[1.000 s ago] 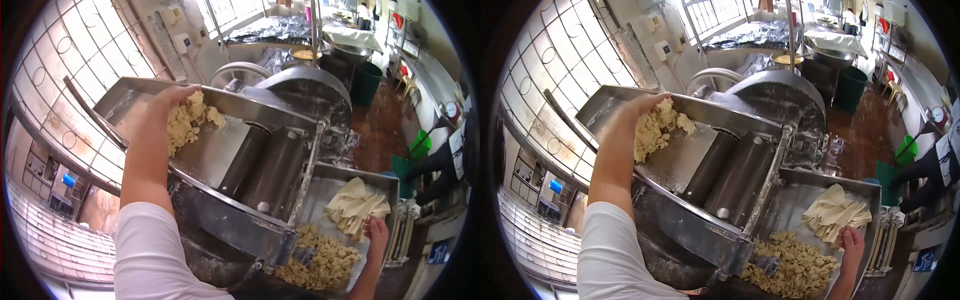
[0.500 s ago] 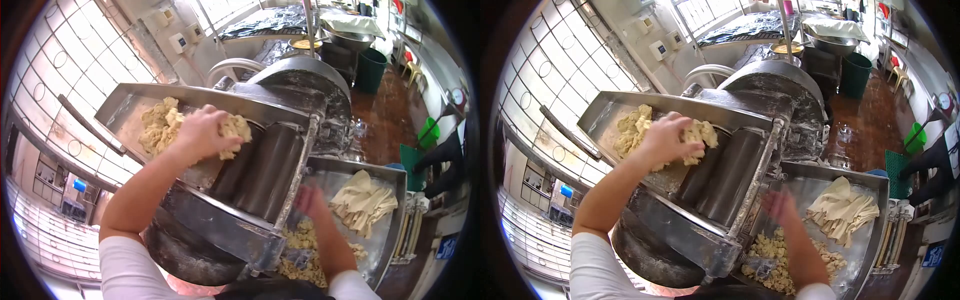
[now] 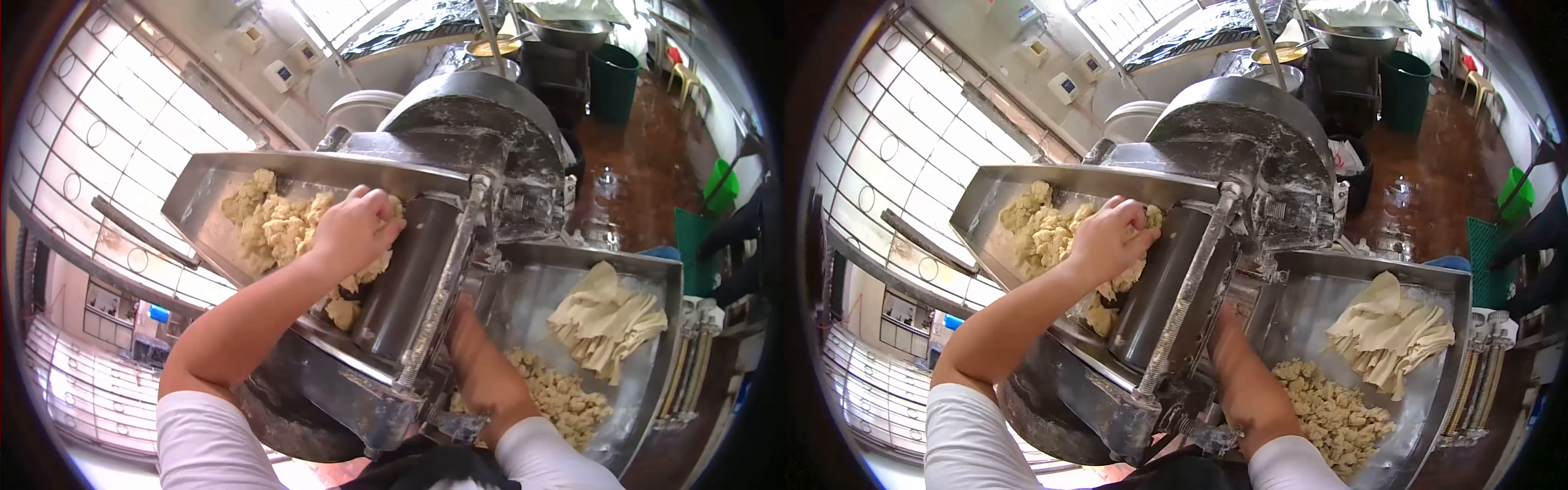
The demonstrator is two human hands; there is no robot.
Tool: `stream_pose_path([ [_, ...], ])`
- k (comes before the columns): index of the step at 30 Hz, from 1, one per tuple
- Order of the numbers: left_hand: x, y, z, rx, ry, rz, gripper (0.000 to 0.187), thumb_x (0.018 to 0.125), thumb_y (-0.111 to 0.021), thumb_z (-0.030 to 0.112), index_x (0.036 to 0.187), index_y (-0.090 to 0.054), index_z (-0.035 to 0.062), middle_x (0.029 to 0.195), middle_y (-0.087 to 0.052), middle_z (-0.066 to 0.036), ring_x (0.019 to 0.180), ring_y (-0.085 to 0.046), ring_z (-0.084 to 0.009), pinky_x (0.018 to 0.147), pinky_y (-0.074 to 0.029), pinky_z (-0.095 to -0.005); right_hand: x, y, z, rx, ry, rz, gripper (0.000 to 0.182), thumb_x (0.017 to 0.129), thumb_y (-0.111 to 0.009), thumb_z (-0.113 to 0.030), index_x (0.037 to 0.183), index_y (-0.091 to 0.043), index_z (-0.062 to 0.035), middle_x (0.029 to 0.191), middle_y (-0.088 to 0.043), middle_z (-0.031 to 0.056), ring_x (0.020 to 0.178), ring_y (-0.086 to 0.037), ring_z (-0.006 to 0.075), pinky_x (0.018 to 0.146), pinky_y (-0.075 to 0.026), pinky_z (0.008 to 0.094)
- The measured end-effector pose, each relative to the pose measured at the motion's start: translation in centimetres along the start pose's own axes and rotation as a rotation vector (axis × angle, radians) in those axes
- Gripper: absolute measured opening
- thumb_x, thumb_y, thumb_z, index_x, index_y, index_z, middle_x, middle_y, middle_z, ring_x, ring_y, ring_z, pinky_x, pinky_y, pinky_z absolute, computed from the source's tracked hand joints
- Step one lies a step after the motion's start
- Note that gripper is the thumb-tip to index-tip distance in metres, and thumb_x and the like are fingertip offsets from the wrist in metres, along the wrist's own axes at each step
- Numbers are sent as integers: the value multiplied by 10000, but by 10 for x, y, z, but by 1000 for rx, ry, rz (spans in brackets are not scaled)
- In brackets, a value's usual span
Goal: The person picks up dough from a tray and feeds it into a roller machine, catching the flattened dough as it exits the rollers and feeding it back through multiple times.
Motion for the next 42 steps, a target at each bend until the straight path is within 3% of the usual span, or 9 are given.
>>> stream_pose_path([
  [4,-14,32,-27,-542,181,193,285,841,-665,320,961,-675,61,1016,-614,-150,793,-620,-267,738,-505,-347,-3,1,5,-3,-10,-11,518,898,-480,-469,1131,-586,-19,998,-629,121,884,-590,262,794,-478,424],
  [6,-8,90,-54,-40,137,475,505,820,-655,471,1040,-644,17,958,-629,-162,822,-621,-251,747,-500,-357,-7,1,5,-3,-14,-13,514,898,-482,-465,1129,-588,-19,996,-630,121,882,-591,262,793,-479,423],
  [8,-25,71,-148,-191,698,65,791,745,-654,633,1137,-585,-50,985,-638,-193,877,-631,-236,774,-499,-357,-8,1,7,-4,-5,-15,510,898,-485,-461,1127,-590,-18,994,-631,120,880,-592,261,792,-480,422],
  [11,-47,44,-171,-179,808,-170,938,677,-687,680,1170,-533,-103,1061,-630,-233,928,-635,-243,800,-497,-360,-10,2,7,-7,2,-23,503,899,-488,-455,1124,-592,-18,992,-633,120,878,-594,260,790,-481,419],
  [16,-22,52,-116,-119,716,-163,862,695,-695,639,1181,-535,-55,1117,-611,-243,967,-632,-307,815,-492,-377,-12,5,3,-4,14,-37,493,899,-493,-446,1119,-596,-17,987,-635,120,873,-597,258,788,-483,416],
  [19,-25,53,-87,46,452,303,641,743,-707,538,1086,-536,24,940,-639,-172,841,-632,-300,756,-485,-381,-14,3,1,3,15,-47,487,900,-496,-440,1116,-598,-16,984,-636,120,871,-598,257,786,-485,414],
  [22,-19,47,-79,12,536,324,517,753,-711,510,963,-562,62,819,-645,-108,720,-615,-255,662,-468,-386,-17,1,2,15,7,-58,481,900,-499,-434,1113,-601,-15,981,-637,120,868,-600,255,784,-486,412],
  [28,-17,41,-39,-35,403,194,397,773,-697,453,685,-565,89,581,-566,-73,554,-562,-259,551,-438,-389,-19,0,1,17,35,-50,468,900,-505,-422,1108,-606,-14,976,-640,120,863,-603,253,781,-488,408],
  [42,2,12,4,304,382,-98,378,921,-469,402,812,-668,100,791,-660,-180,784,-642,-376,700,-501,-482,-13,60,6,-200,109,24,387,941,-460,-296,1137,-611,1,982,-661,137,862,-656,244,741,-538,388],
])
Point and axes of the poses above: each hand's wrist, its own x-axis towards the middle knuckle, its own y-axis out of the back of the hand, z = x × y, the point moved 5 cm from there along x, towards the middle knuckle
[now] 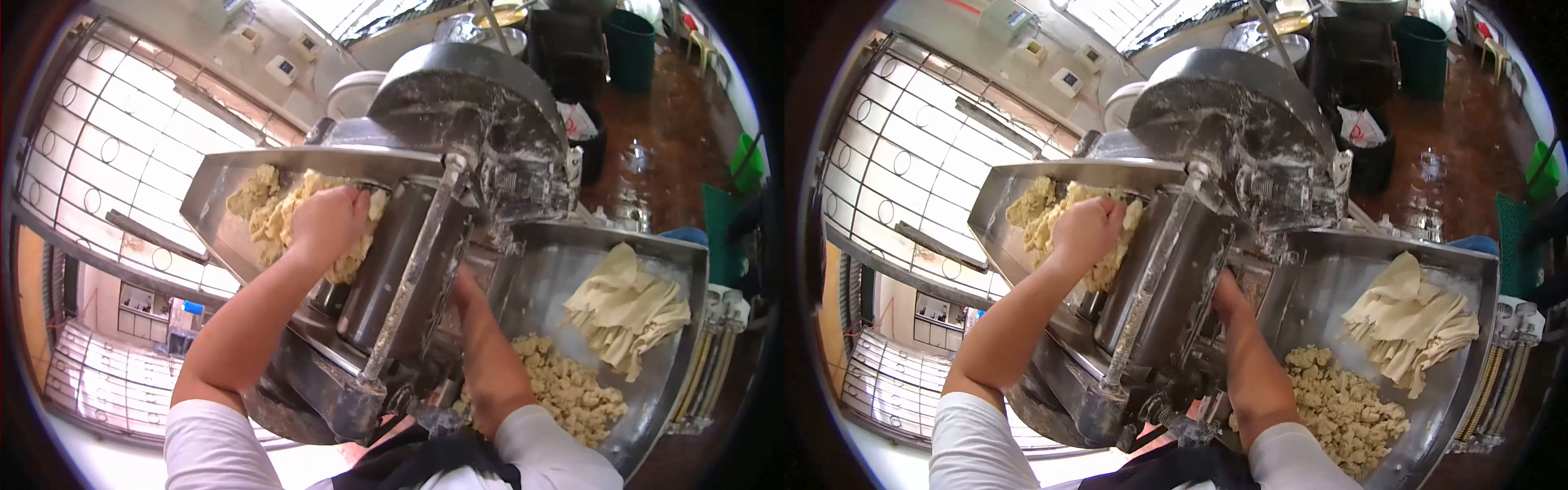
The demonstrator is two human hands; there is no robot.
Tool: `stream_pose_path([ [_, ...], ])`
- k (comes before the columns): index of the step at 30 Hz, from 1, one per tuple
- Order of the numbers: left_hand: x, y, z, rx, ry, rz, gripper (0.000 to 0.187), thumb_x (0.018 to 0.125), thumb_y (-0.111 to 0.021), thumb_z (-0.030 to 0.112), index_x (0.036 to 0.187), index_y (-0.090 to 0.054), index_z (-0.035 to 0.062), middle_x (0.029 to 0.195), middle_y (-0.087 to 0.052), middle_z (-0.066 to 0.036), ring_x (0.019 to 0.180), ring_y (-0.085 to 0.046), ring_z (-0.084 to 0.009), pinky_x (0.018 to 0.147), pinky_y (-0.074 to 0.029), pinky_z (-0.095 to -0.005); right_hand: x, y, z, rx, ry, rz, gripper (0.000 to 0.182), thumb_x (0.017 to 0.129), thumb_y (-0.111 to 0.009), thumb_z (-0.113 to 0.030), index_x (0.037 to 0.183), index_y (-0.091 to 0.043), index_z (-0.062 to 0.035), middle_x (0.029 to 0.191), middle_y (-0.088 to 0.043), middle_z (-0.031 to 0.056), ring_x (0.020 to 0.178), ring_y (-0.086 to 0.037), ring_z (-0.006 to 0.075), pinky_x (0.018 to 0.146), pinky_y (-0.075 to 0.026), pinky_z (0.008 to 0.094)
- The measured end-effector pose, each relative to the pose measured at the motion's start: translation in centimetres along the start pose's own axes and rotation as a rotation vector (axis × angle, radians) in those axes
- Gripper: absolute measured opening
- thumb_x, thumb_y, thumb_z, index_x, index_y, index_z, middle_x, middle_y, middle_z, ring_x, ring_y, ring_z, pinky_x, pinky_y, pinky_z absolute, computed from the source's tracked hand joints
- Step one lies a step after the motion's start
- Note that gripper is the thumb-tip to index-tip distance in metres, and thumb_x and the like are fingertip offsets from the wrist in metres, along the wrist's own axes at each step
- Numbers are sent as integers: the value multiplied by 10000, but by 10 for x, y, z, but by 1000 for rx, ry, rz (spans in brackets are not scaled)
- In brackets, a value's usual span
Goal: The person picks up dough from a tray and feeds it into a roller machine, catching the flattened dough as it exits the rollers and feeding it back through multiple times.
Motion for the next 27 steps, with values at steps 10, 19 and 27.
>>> stream_pose_path([
  [10,4,-16,-18,-696,161,-299,384,883,-591,371,887,-678,-4,616,-552,-37,597,-522,-117,588,-425,-306,-11,-67,-10,401,-48,-100,388,943,-455,-297,1140,-608,0,988,-661,140,866,-658,249,748,-541,393],
  [19,-12,-29,9,-1242,278,-362,339,880,-585,285,614,-540,79,556,-448,5,503,-403,-107,477,-292,-254,-12,-61,-8,444,-53,-77,389,944,-450,-297,1142,-606,-1,993,-661,144,870,-660,254,755,-544,398],
  [27,20,23,-116,-788,213,267,330,853,-673,346,813,-597,28,762,-565,-21,668,-496,-103,598,-403,-258,-8,-63,-10,434,-66,-79,390,945,-446,-297,1145,-604,-2,998,-661,146,873,-661,259,761,-547,402],
])
Point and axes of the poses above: each hand's wrist, its own x-axis towards the middle knuckle, its own y-axis out of the back of the hand, z = x × y, the point moved 5 cm from there along x, towards the middle knuckle
